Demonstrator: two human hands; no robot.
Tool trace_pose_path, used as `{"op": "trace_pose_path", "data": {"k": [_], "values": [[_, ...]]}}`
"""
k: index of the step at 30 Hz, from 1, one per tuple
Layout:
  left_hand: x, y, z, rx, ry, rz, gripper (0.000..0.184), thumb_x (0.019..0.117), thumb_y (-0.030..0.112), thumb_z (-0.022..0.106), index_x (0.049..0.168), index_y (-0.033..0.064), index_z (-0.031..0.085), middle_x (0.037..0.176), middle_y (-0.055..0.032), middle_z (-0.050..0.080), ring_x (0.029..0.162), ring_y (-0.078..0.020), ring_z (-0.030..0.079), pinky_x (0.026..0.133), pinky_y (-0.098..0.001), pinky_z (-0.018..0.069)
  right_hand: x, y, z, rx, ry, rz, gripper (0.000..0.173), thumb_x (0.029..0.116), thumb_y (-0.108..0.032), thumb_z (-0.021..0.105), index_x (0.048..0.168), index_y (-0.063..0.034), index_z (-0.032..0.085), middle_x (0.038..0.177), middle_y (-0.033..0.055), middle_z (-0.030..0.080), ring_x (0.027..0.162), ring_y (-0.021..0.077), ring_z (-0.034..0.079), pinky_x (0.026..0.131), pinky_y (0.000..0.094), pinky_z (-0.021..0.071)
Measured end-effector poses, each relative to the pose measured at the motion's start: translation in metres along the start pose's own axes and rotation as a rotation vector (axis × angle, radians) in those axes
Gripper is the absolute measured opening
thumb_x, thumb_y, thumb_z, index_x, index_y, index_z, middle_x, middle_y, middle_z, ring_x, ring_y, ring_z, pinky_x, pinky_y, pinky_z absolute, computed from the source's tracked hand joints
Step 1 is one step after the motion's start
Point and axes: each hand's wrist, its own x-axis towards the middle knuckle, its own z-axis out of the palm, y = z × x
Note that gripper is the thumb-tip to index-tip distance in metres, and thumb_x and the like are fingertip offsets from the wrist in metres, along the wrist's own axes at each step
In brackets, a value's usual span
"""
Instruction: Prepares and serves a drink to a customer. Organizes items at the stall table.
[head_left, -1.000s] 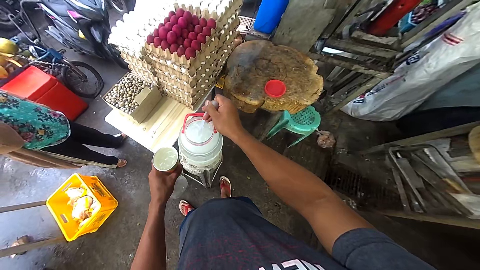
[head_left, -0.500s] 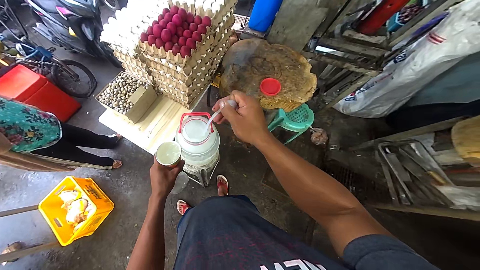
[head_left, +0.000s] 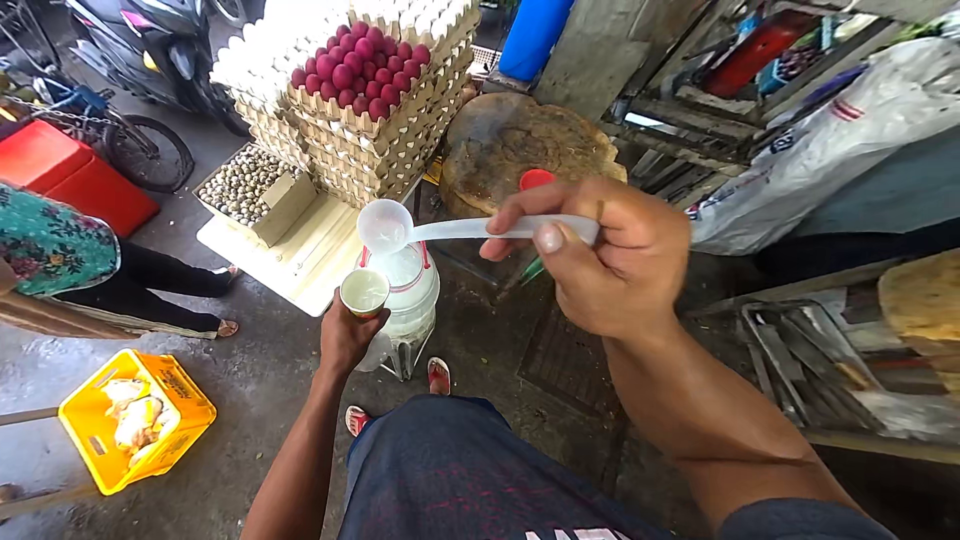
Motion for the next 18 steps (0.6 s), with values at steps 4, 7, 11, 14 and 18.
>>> {"op": "trace_pose_path", "data": {"k": [4,7,11,14,18], "values": [[0.011,0.017,-0.007,-0.016,0.017,0.001,0.074,0.0800,0.050,0.082,0.134,0.0089,0.054,0.101,-0.0018,0.075,0.095,-0.0112,0.073,0.088,-0.0415,0.0610,-0.004,-0.019,-0.005,-0.040,-0.011,-0.165,0.014,0.1019,-0.017,0.058,0.090,-0.0100,0.058,0.107,0.0088,0.074,0.089,0.0243,0.076,0.074,0.0391,0.0676],[0.018,0.030,-0.014,-0.061,0.033,0.018,0.072,0.0805,0.045,0.085,0.135,0.0107,0.053,0.101,-0.0019,0.075,0.094,-0.0128,0.074,0.087,-0.0443,0.0623,-0.012,-0.029,-0.004,-0.121,-0.038,-0.255,0.021,0.1030,-0.020,0.056,0.085,-0.0114,0.052,0.104,0.0086,0.075,0.089,0.0222,0.076,0.073,0.0346,0.0664],[0.026,0.046,-0.024,-0.078,0.068,0.048,0.074,0.0802,0.044,0.087,0.137,0.0125,0.051,0.103,-0.0014,0.075,0.096,-0.0127,0.074,0.088,-0.0449,0.0620,-0.030,-0.033,-0.003,-0.152,-0.086,-0.316,0.025,0.1049,-0.022,0.056,0.085,-0.0083,0.051,0.102,0.0134,0.076,0.093,0.0277,0.077,0.077,0.0385,0.0673],[0.031,0.053,-0.030,-0.095,0.081,0.048,0.075,0.0799,0.042,0.088,0.137,0.0126,0.050,0.103,-0.0018,0.074,0.096,-0.0128,0.074,0.088,-0.0448,0.0620,-0.038,-0.036,-0.005,-0.144,-0.131,-0.362,0.027,0.1044,-0.020,0.056,0.082,-0.0075,0.048,0.102,0.0154,0.075,0.096,0.0294,0.076,0.082,0.0421,0.0664],[0.035,0.056,-0.034,-0.121,0.097,0.061,0.073,0.0795,0.040,0.088,0.136,0.0140,0.051,0.101,-0.0009,0.075,0.093,-0.0119,0.074,0.085,-0.0443,0.0630,-0.044,-0.036,-0.007,-0.120,-0.198,-0.397,0.028,0.1038,-0.019,0.057,0.080,-0.0071,0.048,0.106,0.0175,0.073,0.099,0.0318,0.075,0.084,0.0433,0.0653]]}}
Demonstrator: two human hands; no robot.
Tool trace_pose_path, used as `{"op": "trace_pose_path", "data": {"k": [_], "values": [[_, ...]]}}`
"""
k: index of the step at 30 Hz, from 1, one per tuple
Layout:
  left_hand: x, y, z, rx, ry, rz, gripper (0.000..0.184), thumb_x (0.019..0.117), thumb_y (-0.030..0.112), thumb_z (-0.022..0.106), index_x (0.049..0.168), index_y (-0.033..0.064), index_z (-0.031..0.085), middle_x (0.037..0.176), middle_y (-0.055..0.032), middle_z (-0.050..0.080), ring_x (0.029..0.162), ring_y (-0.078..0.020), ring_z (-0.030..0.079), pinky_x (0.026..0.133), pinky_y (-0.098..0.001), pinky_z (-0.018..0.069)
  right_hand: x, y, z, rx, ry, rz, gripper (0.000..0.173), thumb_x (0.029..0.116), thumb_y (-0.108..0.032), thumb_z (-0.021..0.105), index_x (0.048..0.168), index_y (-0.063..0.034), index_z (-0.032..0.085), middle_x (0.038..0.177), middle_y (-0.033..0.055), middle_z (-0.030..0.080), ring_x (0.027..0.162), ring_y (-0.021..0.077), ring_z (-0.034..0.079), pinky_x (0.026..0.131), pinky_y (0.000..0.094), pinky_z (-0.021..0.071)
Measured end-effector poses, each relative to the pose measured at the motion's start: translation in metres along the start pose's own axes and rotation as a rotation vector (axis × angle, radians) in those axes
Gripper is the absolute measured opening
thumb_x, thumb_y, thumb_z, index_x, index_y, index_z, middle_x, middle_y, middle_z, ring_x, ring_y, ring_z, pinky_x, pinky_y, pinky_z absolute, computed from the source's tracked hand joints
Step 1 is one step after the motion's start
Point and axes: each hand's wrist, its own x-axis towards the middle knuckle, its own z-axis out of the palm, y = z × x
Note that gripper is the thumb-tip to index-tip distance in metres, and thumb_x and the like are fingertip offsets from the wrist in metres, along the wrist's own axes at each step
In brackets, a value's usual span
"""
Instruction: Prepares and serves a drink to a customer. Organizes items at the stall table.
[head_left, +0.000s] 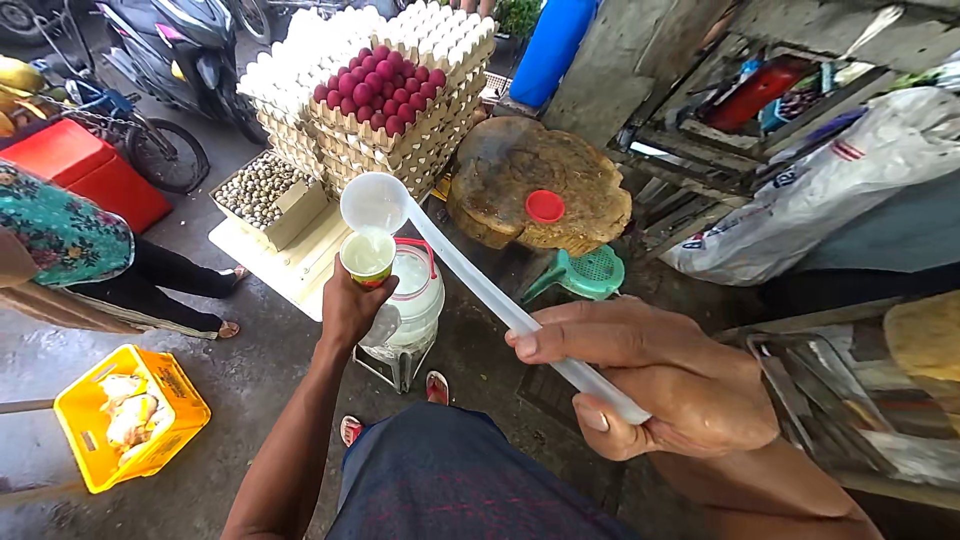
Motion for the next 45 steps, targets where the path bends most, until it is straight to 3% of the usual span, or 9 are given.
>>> {"op": "trace_pose_path", "data": {"k": [10,20,24,29,33,38,43,45], "values": [[0.007,0.013,-0.009,0.022,0.027,-0.008,0.076,0.0790,0.043,0.089,0.138,0.0134,0.050,0.103,-0.0033,0.074,0.095,-0.0144,0.073,0.086,-0.0467,0.0616,-0.008,-0.007,-0.007,-0.006,-0.075,-0.079,0.025,0.1020,-0.015,0.059,0.081,-0.0066,0.050,0.110,0.0180,0.073,0.106,0.0368,0.072,0.087,0.0459,0.0636],[0.012,0.013,-0.012,0.039,0.061,-0.013,0.074,0.0788,0.042,0.089,0.136,0.0119,0.052,0.103,-0.0048,0.074,0.096,-0.0163,0.074,0.087,-0.0485,0.0614,-0.010,-0.002,-0.006,0.028,-0.015,-0.084,0.025,0.1015,-0.014,0.058,0.079,-0.0063,0.049,0.107,0.0169,0.073,0.104,0.0355,0.073,0.087,0.0480,0.0642],[0.012,0.010,-0.014,0.021,0.068,-0.016,0.076,0.0792,0.041,0.089,0.138,0.0124,0.051,0.104,-0.0043,0.074,0.096,-0.0157,0.074,0.087,-0.0480,0.0617,-0.012,0.011,-0.003,0.030,0.138,0.004,0.029,0.1063,-0.024,0.053,0.081,-0.0098,0.051,0.104,0.0113,0.075,0.097,0.0306,0.076,0.081,0.0444,0.0671],[0.011,0.004,-0.015,0.017,0.113,-0.035,0.078,0.0781,0.046,0.087,0.137,0.0070,0.052,0.103,0.0006,0.076,0.096,-0.0066,0.073,0.090,-0.0351,0.0625,-0.024,0.044,0.004,0.278,0.418,0.145,0.010,0.1030,-0.023,0.060,0.097,-0.0182,0.066,0.114,0.0060,0.075,0.098,0.0311,0.076,0.081,0.0458,0.0669],[0.009,-0.010,-0.024,0.004,0.199,-0.009,0.078,0.0771,0.042,0.088,0.135,0.0020,0.054,0.106,-0.0009,0.076,0.098,-0.0052,0.073,0.092,-0.0322,0.0617,-0.031,0.068,0.015,0.407,0.589,0.300,0.015,0.1037,-0.023,0.060,0.091,-0.0184,0.067,0.113,0.0077,0.075,0.090,0.0280,0.076,0.074,0.0415,0.0668],[0.005,-0.034,-0.057,0.094,0.285,-0.066,0.077,0.0778,0.042,0.087,0.135,0.0023,0.054,0.105,-0.0020,0.076,0.097,-0.0075,0.073,0.091,-0.0364,0.0620,-0.053,0.082,0.031,0.428,0.567,0.455,0.019,0.1049,-0.027,0.060,0.089,-0.0173,0.066,0.107,0.0083,0.076,0.079,0.0247,0.076,0.065,0.0367,0.0664],[0.003,-0.066,-0.099,0.132,0.442,-0.088,0.079,0.0783,0.043,0.086,0.137,0.0010,0.053,0.109,-0.0065,0.074,0.100,-0.0112,0.073,0.093,-0.0394,0.0609,-0.069,0.082,0.054,0.232,0.436,0.560,0.022,0.1055,-0.030,0.058,0.090,-0.0148,0.064,0.109,0.0050,0.076,0.078,0.0190,0.076,0.066,0.0310,0.0664],[0.004,-0.079,-0.116,0.169,0.502,-0.099,0.077,0.0791,0.042,0.086,0.135,0.0004,0.054,0.110,-0.0094,0.074,0.101,-0.0138,0.073,0.093,-0.0421,0.0602,-0.074,0.087,0.069,0.154,0.352,0.633,0.023,0.1054,-0.030,0.056,0.099,-0.0125,0.068,0.108,0.0024,0.077,0.079,0.0140,0.075,0.067,0.0285,0.0653]]}}
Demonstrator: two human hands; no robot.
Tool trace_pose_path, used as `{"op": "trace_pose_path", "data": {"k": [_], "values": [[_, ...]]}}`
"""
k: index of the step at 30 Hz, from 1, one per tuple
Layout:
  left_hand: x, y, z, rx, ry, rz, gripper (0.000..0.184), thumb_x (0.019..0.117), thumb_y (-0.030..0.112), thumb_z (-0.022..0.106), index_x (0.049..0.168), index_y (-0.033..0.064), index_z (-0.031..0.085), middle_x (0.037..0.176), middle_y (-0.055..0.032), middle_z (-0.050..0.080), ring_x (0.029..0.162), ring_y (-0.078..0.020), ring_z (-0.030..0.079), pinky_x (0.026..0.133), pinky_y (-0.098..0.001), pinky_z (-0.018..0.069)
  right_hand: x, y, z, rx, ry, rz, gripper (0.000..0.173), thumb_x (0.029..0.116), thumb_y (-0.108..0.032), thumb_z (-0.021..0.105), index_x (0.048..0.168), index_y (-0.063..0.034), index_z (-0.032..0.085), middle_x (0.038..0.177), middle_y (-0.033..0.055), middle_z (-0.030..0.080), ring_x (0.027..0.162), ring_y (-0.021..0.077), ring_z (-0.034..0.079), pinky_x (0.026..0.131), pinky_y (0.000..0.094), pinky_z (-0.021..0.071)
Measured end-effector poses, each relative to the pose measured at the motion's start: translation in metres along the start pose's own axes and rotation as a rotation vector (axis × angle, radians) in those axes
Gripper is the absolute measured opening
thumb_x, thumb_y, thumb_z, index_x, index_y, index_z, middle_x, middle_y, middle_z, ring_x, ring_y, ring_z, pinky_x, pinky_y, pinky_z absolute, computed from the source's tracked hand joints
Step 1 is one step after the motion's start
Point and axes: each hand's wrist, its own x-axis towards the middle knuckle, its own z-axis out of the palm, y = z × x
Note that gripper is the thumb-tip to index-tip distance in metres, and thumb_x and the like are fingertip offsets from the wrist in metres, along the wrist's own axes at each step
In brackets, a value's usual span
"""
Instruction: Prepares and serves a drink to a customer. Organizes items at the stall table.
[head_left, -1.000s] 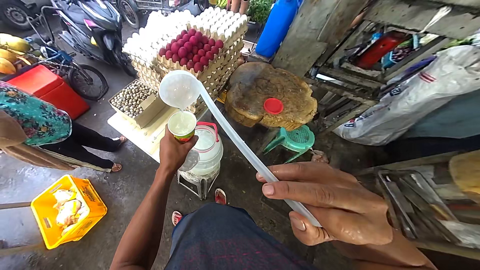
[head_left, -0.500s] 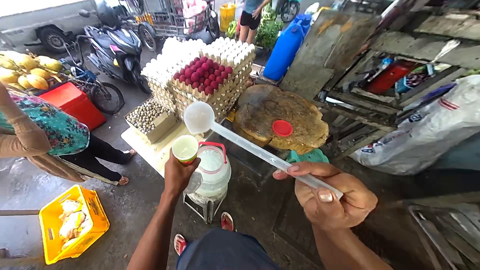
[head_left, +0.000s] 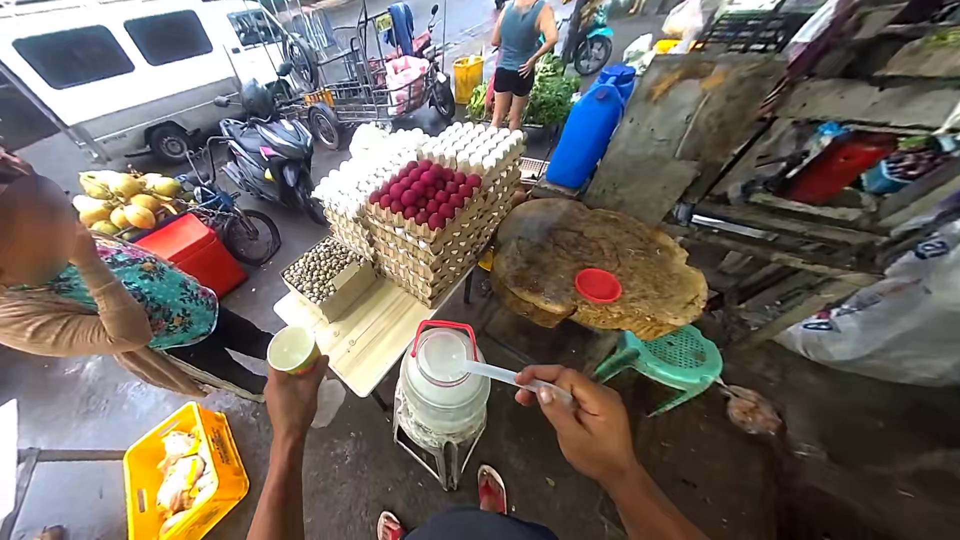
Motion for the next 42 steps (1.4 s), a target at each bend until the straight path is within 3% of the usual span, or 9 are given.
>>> {"op": "trace_pose_path", "data": {"k": [4,10,15,23,26,29,36,39,42], "values": [[0.022,-0.022,-0.022,0.113,0.092,-0.033,0.079,0.0807,0.042,0.086,0.138,-0.0010,0.052,0.110,-0.0139,0.073,0.102,-0.0221,0.073,0.094,-0.0499,0.0580,-0.006,0.032,0.027,-0.107,-0.050,0.113,0.029,0.1040,-0.033,0.057,0.114,-0.0111,0.073,0.100,-0.0030,0.077,0.076,0.0041,0.071,0.067,0.0223,0.0622],[0.055,-0.050,-0.058,0.185,0.170,-0.129,0.083,0.0809,0.046,0.084,0.140,-0.0006,0.050,0.109,-0.0150,0.074,0.101,-0.0254,0.074,0.094,-0.0506,0.0584,-0.009,0.053,0.049,-0.196,-0.052,0.175,0.033,0.1029,-0.034,0.054,0.112,-0.0088,0.072,0.090,-0.0043,0.075,0.069,-0.0006,0.067,0.062,0.0181,0.0583],[0.078,-0.065,-0.081,0.179,0.197,-0.188,0.084,0.0805,0.045,0.086,0.142,0.0023,0.047,0.108,-0.0170,0.073,0.100,-0.0304,0.073,0.092,-0.0553,0.0571,-0.005,0.057,0.052,-0.201,-0.033,0.245,0.031,0.1038,-0.027,0.050,0.111,-0.0033,0.068,0.100,0.0013,0.076,0.068,0.0026,0.068,0.062,0.0207,0.0592],[0.101,-0.108,-0.103,0.248,0.281,-0.283,0.085,0.0811,0.049,0.086,0.143,0.0062,0.045,0.110,-0.0229,0.071,0.101,-0.0426,0.070,0.088,-0.0664,0.0541,-0.010,0.051,0.059,-0.245,-0.018,0.297,0.030,0.1039,-0.025,0.048,0.111,-0.0026,0.068,0.099,0.0015,0.075,0.066,0.0019,0.067,0.061,0.0193,0.0585],[0.106,-0.129,-0.109,0.261,0.306,-0.282,0.086,0.0806,0.051,0.085,0.143,0.0066,0.046,0.110,-0.0221,0.071,0.101,-0.0421,0.070,0.088,-0.0672,0.0535,-0.015,0.050,0.061,-0.251,-0.023,0.309,0.030,0.1041,-0.025,0.049,0.113,-0.0038,0.068,0.094,0.0002,0.075,0.065,0.0014,0.067,0.060,0.0185,0.0582],[0.108,-0.147,-0.113,0.255,0.331,-0.282,0.092,0.0788,0.053,0.085,0.149,0.0101,0.043,0.121,-0.0201,0.070,0.109,-0.0400,0.069,0.093,-0.0669,0.0521,-0.020,0.051,0.061,-0.243,-0.023,0.337,0.029,0.1045,-0.024,0.049,0.112,-0.0040,0.068,0.099,0.0007,0.076,0.065,0.0021,0.067,0.060,0.0187,0.0583],[0.108,-0.153,-0.118,0.253,0.378,-0.366,0.093,0.0779,0.059,0.083,0.143,0.0021,0.050,0.126,-0.0227,0.067,0.117,-0.0414,0.065,0.098,-0.0650,0.0504,-0.032,0.056,0.068,-0.254,-0.052,0.377,0.032,0.1038,-0.029,0.050,0.115,-0.0049,0.069,0.104,0.0021,0.075,0.067,0.0052,0.069,0.062,0.0228,0.0606],[0.109,-0.159,-0.118,0.275,0.384,-0.373,0.101,0.0776,0.064,0.081,0.147,-0.0004,0.046,0.134,-0.0243,0.063,0.123,-0.0425,0.061,0.102,-0.0656,0.0475,-0.032,0.056,0.072,-0.263,-0.051,0.384,0.032,0.1034,-0.028,0.050,0.116,-0.0053,0.070,0.097,0.0007,0.074,0.065,0.0034,0.068,0.061,0.0205,0.0594],[0.112,-0.160,-0.117,0.269,0.416,-0.348,0.097,0.0755,0.064,0.082,0.141,-0.0003,0.051,0.128,-0.0226,0.066,0.119,-0.0403,0.064,0.099,-0.0645,0.0493,-0.031,0.059,0.073,-0.278,-0.068,0.396,0.033,0.1035,-0.028,0.050,0.118,-0.0059,0.070,0.094,0.0002,0.074,0.065,0.0027,0.066,0.060,0.0196,0.0583]]}}
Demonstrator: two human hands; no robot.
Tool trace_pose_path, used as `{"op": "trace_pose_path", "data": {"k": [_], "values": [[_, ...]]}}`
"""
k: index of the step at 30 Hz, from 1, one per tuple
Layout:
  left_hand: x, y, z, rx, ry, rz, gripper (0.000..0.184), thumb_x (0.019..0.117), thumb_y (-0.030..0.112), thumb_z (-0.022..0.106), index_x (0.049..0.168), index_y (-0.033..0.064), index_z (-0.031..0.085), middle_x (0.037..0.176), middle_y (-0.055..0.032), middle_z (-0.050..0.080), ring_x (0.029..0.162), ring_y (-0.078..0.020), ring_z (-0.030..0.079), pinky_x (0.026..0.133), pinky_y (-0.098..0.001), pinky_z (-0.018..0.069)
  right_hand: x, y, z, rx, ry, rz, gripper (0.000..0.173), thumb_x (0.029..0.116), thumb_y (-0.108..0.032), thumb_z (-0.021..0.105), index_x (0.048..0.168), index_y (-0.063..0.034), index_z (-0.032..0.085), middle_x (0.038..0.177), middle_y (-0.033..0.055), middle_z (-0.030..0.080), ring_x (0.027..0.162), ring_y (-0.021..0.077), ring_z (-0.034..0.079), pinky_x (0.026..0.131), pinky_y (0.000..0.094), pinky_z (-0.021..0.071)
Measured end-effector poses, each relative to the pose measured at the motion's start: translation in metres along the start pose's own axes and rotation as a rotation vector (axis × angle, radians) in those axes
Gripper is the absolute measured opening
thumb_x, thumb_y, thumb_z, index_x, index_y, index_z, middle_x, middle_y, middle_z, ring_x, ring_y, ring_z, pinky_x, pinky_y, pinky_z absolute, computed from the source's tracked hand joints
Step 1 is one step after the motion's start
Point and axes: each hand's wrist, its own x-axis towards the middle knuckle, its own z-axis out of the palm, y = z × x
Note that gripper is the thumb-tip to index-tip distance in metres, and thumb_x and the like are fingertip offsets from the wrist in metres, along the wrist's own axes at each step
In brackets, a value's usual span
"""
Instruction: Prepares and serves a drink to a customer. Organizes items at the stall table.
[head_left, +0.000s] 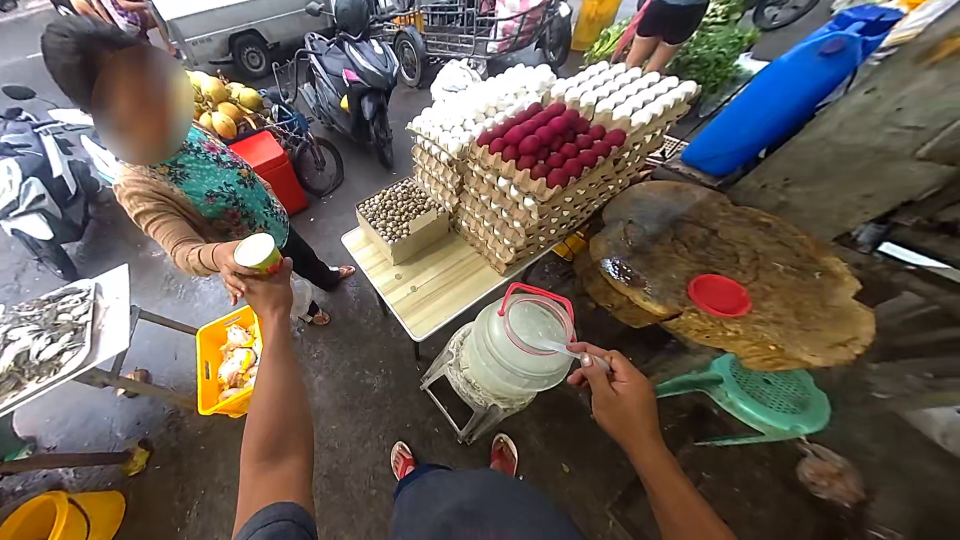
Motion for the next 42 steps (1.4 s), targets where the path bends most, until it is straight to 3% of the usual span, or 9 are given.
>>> {"op": "trace_pose_path", "data": {"k": [8,14,18,26,31,33,36,40,42], "values": [[0.020,0.024,-0.008,-0.165,0.083,0.035,0.090,0.0754,0.050,0.088,0.141,0.0011,0.052,0.135,-0.0170,0.064,0.129,-0.0258,0.059,0.112,-0.0486,0.0445,0.000,0.007,0.008,-0.005,-0.003,0.000,0.033,0.1035,-0.031,0.051,0.118,-0.0073,0.070,0.093,-0.0014,0.075,0.066,0.0022,0.067,0.060,0.0193,0.0579],[0.043,0.035,-0.011,-0.110,0.081,0.000,0.082,0.0813,0.053,0.082,0.140,0.0031,0.055,0.130,-0.0182,0.066,0.126,-0.0300,0.062,0.109,-0.0531,0.0465,0.000,0.011,0.012,-0.043,-0.015,0.009,0.034,0.1028,-0.034,0.052,0.117,-0.0096,0.071,0.085,-0.0041,0.074,0.064,0.0000,0.065,0.059,0.0171,0.0559],[0.064,0.033,-0.005,-0.155,0.088,-0.032,0.096,0.0768,0.053,0.086,0.149,0.0036,0.045,0.141,-0.0158,0.060,0.135,-0.0251,0.055,0.117,-0.0448,0.0406,0.000,0.013,0.015,-0.036,-0.013,0.011,0.034,0.1032,-0.032,0.051,0.118,-0.0083,0.070,0.082,-0.0038,0.072,0.064,0.0000,0.064,0.060,0.0174,0.0558],[0.059,0.037,0.002,-0.138,-0.126,0.003,0.086,0.0882,0.044,0.079,0.152,0.0016,0.040,0.141,-0.0212,0.060,0.132,-0.0345,0.057,0.112,-0.0533,0.0438,0.005,0.018,0.022,-0.034,-0.033,0.020,0.032,0.1031,-0.028,0.051,0.118,-0.0060,0.070,0.089,-0.0003,0.074,0.067,0.0022,0.067,0.062,0.0204,0.0580],[-0.002,0.004,0.028,-0.092,-0.378,0.017,0.079,0.0925,0.044,0.074,0.152,0.0039,0.041,0.134,-0.0218,0.064,0.124,-0.0398,0.062,0.104,-0.0617,0.0480,0.023,0.016,0.023,-0.236,-0.145,0.147,0.035,0.1066,-0.031,0.050,0.124,-0.0077,0.069,0.095,0.0078,0.073,0.075,0.0136,0.070,0.071,0.0345,0.0613],[-0.037,-0.021,0.041,-0.060,-0.500,0.050,0.076,0.0929,0.045,0.074,0.150,0.0056,0.044,0.130,-0.0219,0.066,0.118,-0.0413,0.064,0.098,-0.0644,0.0511,0.036,0.010,0.026,-0.394,-0.204,0.158,0.041,0.1070,-0.035,0.051,0.127,-0.0042,0.069,0.115,0.0153,0.071,0.092,0.0259,0.070,0.087,0.0482,0.0572],[-0.088,-0.059,0.055,0.045,-0.728,0.056,0.074,0.0928,0.040,0.075,0.150,0.0030,0.046,0.130,-0.0220,0.067,0.120,-0.0398,0.065,0.102,-0.0620,0.0510,0.054,-0.003,0.033,-0.585,-0.253,0.174,0.044,0.1047,-0.041,0.056,0.109,0.0005,0.072,0.140,0.0170,0.061,0.118,0.0354,0.065,0.100,0.0597,0.0507],[-0.167,-0.129,0.045,0.143,-0.967,-0.041,0.065,0.0932,0.037,0.074,0.145,0.0029,0.053,0.126,-0.0178,0.070,0.117,-0.0340,0.068,0.102,-0.0582,0.0528,0.070,-0.012,0.047,-0.747,-0.333,0.290,0.048,0.1034,-0.049,0.057,0.093,-0.0039,0.068,0.097,0.0198,0.068,0.095,0.0406,0.067,0.080,0.0647,0.0520],[-0.204,-0.171,0.025,0.194,-1.075,-0.116,0.064,0.0940,0.037,0.074,0.143,0.0028,0.054,0.124,-0.0178,0.071,0.114,-0.0342,0.069,0.101,-0.0589,0.0539,0.072,-0.014,0.055,-0.780,-0.320,0.324,0.048,0.1034,-0.050,0.057,0.094,-0.0042,0.069,0.094,0.0211,0.068,0.094,0.0422,0.068,0.078,0.0654,0.0525]]}}
